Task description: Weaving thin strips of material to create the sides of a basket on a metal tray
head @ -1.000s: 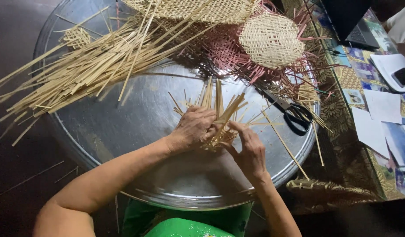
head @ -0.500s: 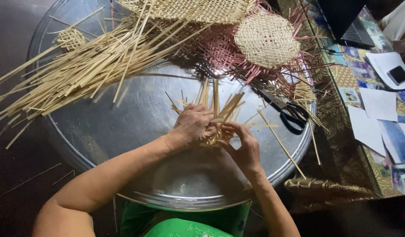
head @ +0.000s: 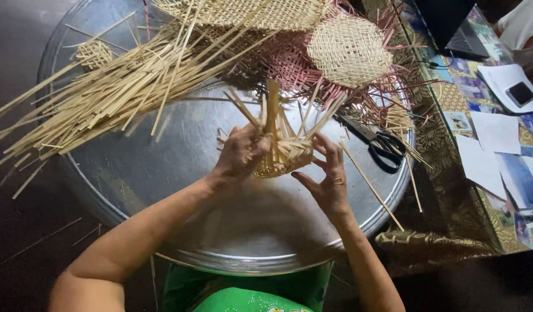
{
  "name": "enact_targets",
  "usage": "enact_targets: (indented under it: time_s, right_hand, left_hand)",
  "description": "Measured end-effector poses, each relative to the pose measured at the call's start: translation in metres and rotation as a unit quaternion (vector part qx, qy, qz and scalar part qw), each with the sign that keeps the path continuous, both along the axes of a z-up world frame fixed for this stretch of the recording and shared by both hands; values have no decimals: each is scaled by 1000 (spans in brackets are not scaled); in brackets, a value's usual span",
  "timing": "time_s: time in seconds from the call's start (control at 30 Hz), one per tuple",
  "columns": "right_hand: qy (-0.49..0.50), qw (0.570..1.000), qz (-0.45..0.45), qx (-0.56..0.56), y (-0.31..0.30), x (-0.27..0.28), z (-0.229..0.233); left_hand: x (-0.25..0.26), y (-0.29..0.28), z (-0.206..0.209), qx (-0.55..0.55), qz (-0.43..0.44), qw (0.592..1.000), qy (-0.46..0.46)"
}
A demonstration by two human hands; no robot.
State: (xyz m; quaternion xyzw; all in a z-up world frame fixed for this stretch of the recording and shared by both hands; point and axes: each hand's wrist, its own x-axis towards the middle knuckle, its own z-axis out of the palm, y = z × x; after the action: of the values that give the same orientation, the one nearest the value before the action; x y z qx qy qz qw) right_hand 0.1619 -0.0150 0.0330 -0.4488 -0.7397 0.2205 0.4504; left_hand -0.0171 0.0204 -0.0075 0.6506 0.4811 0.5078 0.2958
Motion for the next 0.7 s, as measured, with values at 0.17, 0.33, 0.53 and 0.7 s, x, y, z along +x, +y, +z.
enact_targets:
  time_s: [0.17, 0.33, 0.53, 0.7]
  right_hand:
    - [18, 999, 0, 40, -1, -17, 25]
    - [18, 997, -11, 70, -2, -26, 28]
    - [-4, 993, -48, 108, 0, -27, 16]
    - [13, 997, -29, 68, -3, -28, 21]
  left_hand:
    - [-16, -19, 40, -35, -50, 981, -183]
    - [-21, -20, 39, -30, -36, 966, -253]
    - [-23, -19, 36, -2, -28, 970, -241]
    - [-19, -14, 24, 77, -22, 978, -195]
